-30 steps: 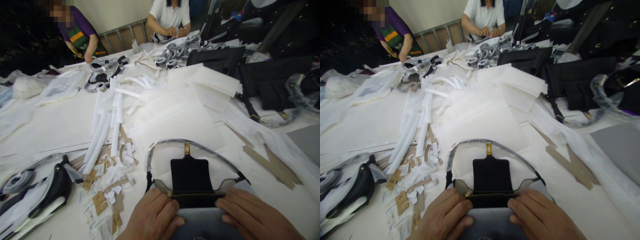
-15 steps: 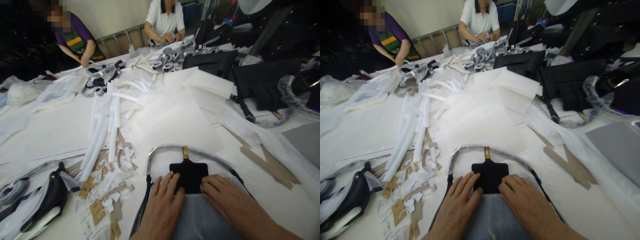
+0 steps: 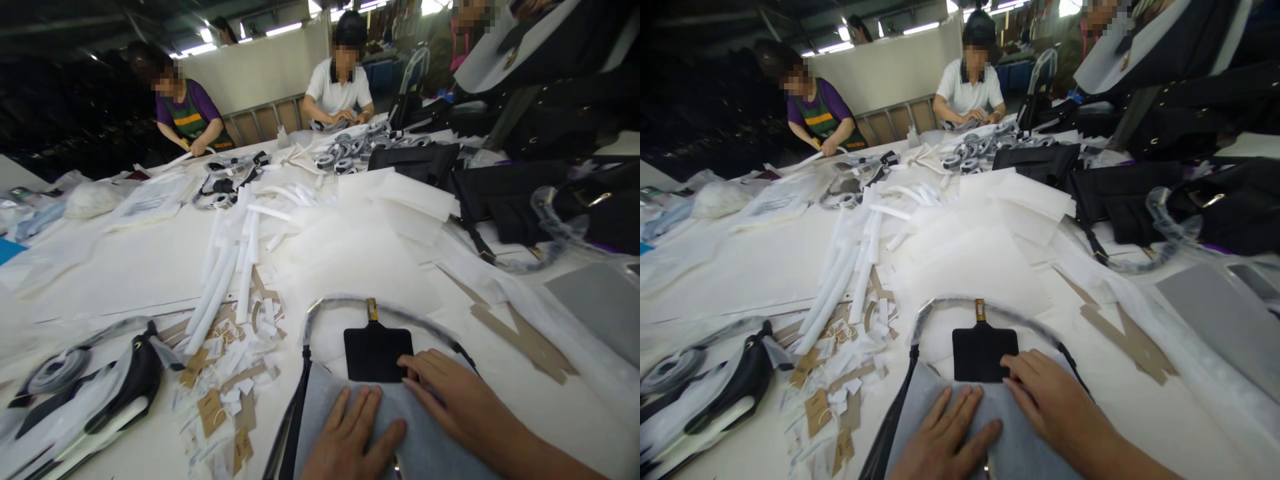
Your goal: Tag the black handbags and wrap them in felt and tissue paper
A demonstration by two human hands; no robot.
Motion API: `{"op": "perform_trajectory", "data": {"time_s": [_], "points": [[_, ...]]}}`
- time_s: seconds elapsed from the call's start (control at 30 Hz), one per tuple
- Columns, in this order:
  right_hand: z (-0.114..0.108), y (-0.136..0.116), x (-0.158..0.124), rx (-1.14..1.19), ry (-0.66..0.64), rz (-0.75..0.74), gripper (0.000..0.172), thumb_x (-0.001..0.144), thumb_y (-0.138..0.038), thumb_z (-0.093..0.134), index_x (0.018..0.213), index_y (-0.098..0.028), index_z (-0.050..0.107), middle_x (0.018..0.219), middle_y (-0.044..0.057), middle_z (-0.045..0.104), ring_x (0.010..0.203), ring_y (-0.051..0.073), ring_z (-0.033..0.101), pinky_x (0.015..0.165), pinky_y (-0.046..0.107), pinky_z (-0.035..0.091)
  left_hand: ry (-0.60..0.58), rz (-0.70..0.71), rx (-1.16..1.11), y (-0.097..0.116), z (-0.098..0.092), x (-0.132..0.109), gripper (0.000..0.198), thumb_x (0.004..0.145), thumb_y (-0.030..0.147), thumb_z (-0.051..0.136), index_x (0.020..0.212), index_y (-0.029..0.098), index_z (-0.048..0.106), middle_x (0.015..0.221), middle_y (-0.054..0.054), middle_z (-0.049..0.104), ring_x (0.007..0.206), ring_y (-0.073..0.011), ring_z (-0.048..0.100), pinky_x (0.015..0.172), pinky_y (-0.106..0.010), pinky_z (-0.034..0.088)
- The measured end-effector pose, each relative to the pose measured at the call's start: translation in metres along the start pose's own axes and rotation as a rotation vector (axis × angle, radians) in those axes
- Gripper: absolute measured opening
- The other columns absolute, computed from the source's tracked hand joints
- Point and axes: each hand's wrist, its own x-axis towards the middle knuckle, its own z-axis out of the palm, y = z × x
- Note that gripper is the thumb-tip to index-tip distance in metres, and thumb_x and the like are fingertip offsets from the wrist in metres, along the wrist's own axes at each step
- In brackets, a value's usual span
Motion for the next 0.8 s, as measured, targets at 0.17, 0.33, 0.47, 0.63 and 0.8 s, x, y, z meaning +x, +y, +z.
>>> {"op": "perform_trajectory", "data": {"time_s": [0.17, 0.33, 0.47, 0.63, 0.8], "points": [[-0.017, 0.0, 0.043, -0.044, 0.082, 0.081, 0.035, 0.097, -0.032, 0.053, 0.128, -0.016, 0.059, 0.123, 0.014, 0.066, 0.114, 0.032, 0.058, 0.101, 0.052, 0.044, -0.148, -0.105, -0.203, 0.006, -0.016, -0.001, 0.078, 0.091, 0.073, 0.039, 0.153, 0.028, 0.031, 0.153, -0.019, 0.042, 0.141, -0.0312, 0.041, 0.108, -0.052, 0.042], [-0.025, -0.003, 0.095, 0.109, 0.02, 0.262, 0.038, 0.089, -0.035, 0.06, 0.121, -0.016, 0.067, 0.117, 0.016, 0.071, 0.115, 0.037, 0.061, 0.101, 0.057, 0.044, -0.204, -0.204, -0.362, 0.012, -0.029, -0.003, 0.07, 0.094, 0.066, 0.044, 0.153, 0.031, 0.03, 0.159, -0.016, 0.032, 0.147, -0.0306, 0.03, 0.117, -0.054, 0.03], [-0.032, -0.011, 0.097, 0.247, -0.021, 0.258, 0.036, 0.089, -0.03, 0.057, 0.123, -0.02, 0.066, 0.103, 0.007, 0.077, 0.095, 0.024, 0.073, 0.088, 0.038, 0.057, -0.187, -0.216, -0.392, 0.013, -0.029, -0.003, 0.069, 0.094, 0.065, 0.046, 0.152, 0.03, 0.033, 0.159, -0.017, 0.033, 0.147, -0.0316, 0.03, 0.117, -0.056, 0.027], [-0.046, -0.037, 0.06, 0.336, -0.018, 0.129, 0.029, 0.09, -0.034, 0.057, 0.112, -0.023, 0.074, 0.121, 0.006, 0.071, 0.114, 0.023, 0.066, 0.101, 0.037, 0.051, -0.17, -0.215, -0.395, 0.014, -0.027, -0.001, 0.067, 0.094, 0.065, 0.046, 0.149, 0.028, 0.04, 0.156, -0.019, 0.037, 0.145, -0.0336, 0.034, 0.116, -0.059, 0.027], [-0.042, -0.056, 0.025, 0.298, 0.006, -0.023, 0.03, 0.091, -0.027, 0.061, 0.119, -0.026, 0.071, 0.125, 0.004, 0.07, 0.122, 0.025, 0.061, 0.11, 0.043, 0.044, -0.132, -0.188, -0.413, 0.011, -0.028, 0.0, 0.066, 0.092, 0.063, 0.051, 0.146, 0.026, 0.044, 0.153, -0.018, 0.042, 0.143, -0.0329, 0.037, 0.116, -0.058, 0.028]]}}
